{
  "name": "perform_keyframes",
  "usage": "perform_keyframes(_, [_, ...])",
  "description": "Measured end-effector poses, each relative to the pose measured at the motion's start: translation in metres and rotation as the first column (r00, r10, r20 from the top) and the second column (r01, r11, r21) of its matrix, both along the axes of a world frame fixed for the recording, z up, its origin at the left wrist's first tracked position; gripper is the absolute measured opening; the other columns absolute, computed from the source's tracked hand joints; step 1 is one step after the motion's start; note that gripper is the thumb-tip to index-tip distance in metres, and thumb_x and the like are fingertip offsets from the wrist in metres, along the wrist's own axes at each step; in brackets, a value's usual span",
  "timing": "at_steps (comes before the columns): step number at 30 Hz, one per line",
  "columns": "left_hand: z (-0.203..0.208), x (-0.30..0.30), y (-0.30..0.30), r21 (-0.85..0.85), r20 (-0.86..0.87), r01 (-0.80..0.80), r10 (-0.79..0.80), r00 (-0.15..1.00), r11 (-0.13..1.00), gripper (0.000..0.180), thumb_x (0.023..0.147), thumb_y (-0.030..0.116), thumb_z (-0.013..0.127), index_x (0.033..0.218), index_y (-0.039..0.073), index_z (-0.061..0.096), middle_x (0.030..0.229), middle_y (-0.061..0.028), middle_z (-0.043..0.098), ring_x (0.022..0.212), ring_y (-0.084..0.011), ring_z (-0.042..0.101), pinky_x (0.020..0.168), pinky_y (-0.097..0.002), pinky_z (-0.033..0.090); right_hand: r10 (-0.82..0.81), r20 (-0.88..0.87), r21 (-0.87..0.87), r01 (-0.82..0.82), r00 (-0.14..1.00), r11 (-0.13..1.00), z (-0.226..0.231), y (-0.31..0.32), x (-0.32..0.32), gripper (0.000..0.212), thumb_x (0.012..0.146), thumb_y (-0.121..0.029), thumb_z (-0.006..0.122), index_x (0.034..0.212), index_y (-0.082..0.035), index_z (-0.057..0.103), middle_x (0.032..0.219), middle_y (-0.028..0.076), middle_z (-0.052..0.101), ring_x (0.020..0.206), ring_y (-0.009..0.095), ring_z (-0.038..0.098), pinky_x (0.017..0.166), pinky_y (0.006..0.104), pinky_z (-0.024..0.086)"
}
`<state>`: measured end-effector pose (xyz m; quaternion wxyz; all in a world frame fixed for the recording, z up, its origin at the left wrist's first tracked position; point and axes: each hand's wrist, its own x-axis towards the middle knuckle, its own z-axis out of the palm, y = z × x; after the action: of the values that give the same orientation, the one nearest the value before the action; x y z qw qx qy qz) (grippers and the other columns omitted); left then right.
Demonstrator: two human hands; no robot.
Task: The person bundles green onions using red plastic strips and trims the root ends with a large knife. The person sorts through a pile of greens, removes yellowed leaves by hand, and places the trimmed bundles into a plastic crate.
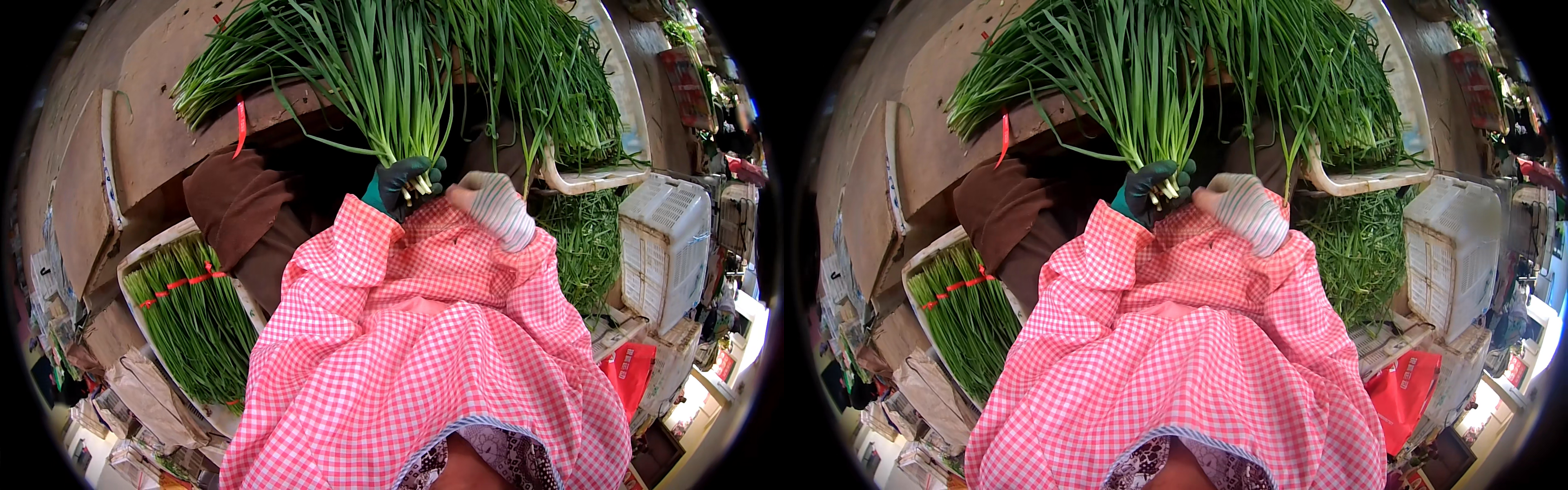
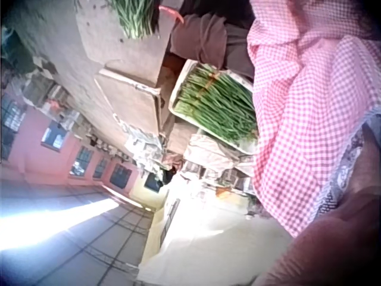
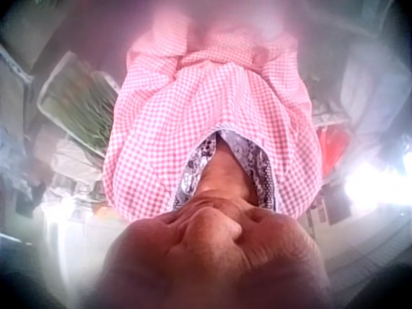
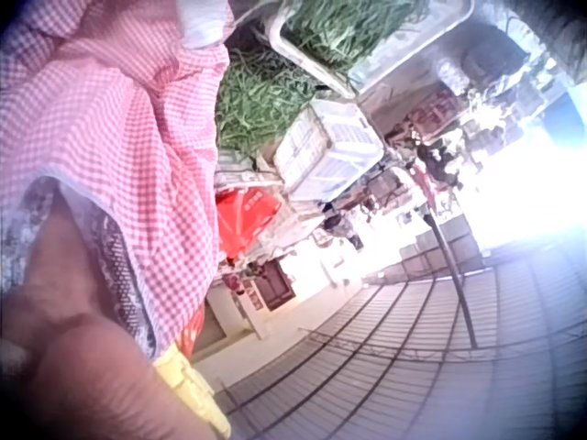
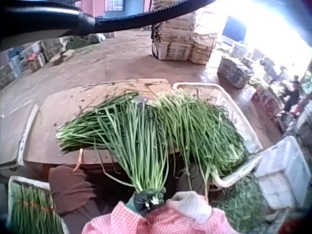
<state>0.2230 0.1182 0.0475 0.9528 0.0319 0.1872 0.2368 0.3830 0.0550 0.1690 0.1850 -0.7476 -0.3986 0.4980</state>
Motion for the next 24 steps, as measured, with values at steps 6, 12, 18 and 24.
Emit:
perform_keyframes(6, [0.006,0.018,-0.005,0.548,-0.647,0.196,0.264,0.715,0.813,0.034,0.073,0.008,0.067,0.104,-0.001,0.057,0.090,-0.0126,0.063,0.075,-0.0196,0.063,0.066,-0.0315,0.054,0.144,0.030,0.114,-0.146,0.989,0.983,-0.001,0.036,-0.018,0.079,0.067,-0.025,0.074,0.132,0.001,0.037,0.109,0.017,0.060,0.095,0.019,0.059,0.079,0.0280,0.048])
perform_keyframes(12, [0.027,0.034,-0.016,0.895,-0.390,0.092,0.664,0.638,0.437,0.041,0.070,0.006,0.070,0.107,0.001,0.054,0.089,-0.0114,0.062,0.074,-0.0185,0.062,0.066,-0.0318,0.052,0.045,-0.086,0.259,-0.021,0.995,0.966,-0.045,0.049,-0.029,0.070,0.070,-0.027,0.068,0.130,-0.008,0.039,0.101,0.015,0.063,0.090,0.025,0.061,0.080,0.0300,0.047])
perform_keyframes(18, [0.054,0.004,0.006,0.534,-0.537,0.323,0.017,0.844,0.781,0.041,0.069,-0.001,0.069,0.106,0.001,0.053,0.086,-0.0108,0.062,0.073,-0.0184,0.062,0.064,-0.0313,0.051,0.191,0.126,0.371,-0.225,0.973,0.901,-0.038,0.036,-0.002,0.023,0.070,-0.010,0.064,0.092,-0.004,0.062,0.100,0.017,0.061,0.069,0.026,0.064,0.064,0.0311,0.051])
perform_keyframes(24, [0.034,0.010,0.004,0.487,-0.275,0.076,0.070,0.959,0.870,0.015,0.073,0.005,0.064,0.086,-0.001,0.059,0.069,-0.0097,0.061,0.058,-0.0186,0.059,0.052,-0.0287,0.048,0.085,-0.224,0.269,-0.023,0.971,0.963,-0.056,0.036,-0.005,0.018,0.070,-0.008,0.061,0.087,-0.005,0.062,0.100,0.020,0.060,0.057,0.021,0.063,0.050,0.0272,0.050])
